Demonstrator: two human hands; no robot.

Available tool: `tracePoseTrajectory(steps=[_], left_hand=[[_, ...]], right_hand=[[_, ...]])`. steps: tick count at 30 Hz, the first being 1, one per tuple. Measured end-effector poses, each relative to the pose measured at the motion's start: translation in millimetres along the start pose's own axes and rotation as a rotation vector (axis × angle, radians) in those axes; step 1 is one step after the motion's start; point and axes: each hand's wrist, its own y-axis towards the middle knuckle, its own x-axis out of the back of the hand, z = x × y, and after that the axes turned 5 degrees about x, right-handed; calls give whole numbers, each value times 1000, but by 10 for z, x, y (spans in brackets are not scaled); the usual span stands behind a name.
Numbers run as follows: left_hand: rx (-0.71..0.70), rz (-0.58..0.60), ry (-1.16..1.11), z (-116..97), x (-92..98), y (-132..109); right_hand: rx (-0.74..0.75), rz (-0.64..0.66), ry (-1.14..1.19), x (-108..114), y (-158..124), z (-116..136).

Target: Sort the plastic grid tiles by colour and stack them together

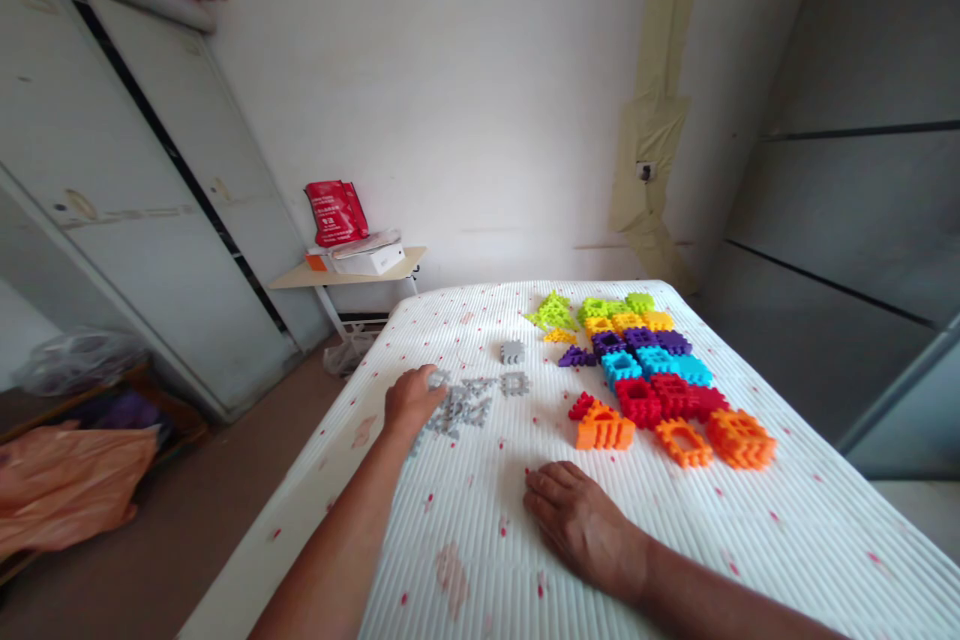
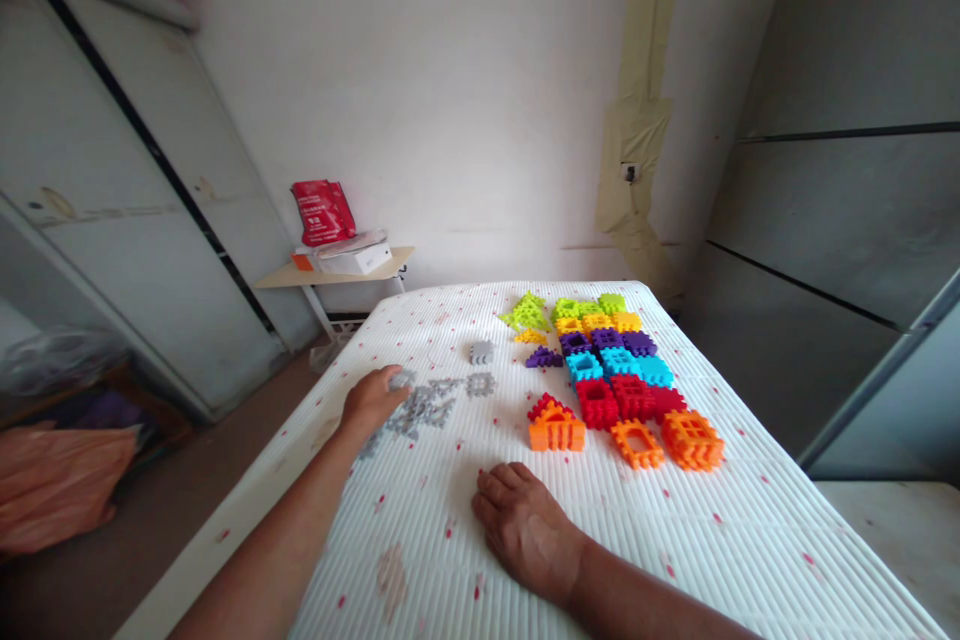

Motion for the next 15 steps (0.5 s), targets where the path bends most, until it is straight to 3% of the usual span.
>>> tracePoseTrajectory(steps=[4,8,11,15], left_hand=[[-136,-112,52,-462,77,-182],[-270,-140,82,-912,-13,-338],[-291,-135,103,-1089,-144,-385],[-262,-99,144,-1162,-274,-386]], right_hand=[[-6,0,2,-18,0,-5],[-8,-1,-6,-28,-1,-2],[-11,0,-6,-28,0,0],[-12,2,-3,-24,6,-1]])
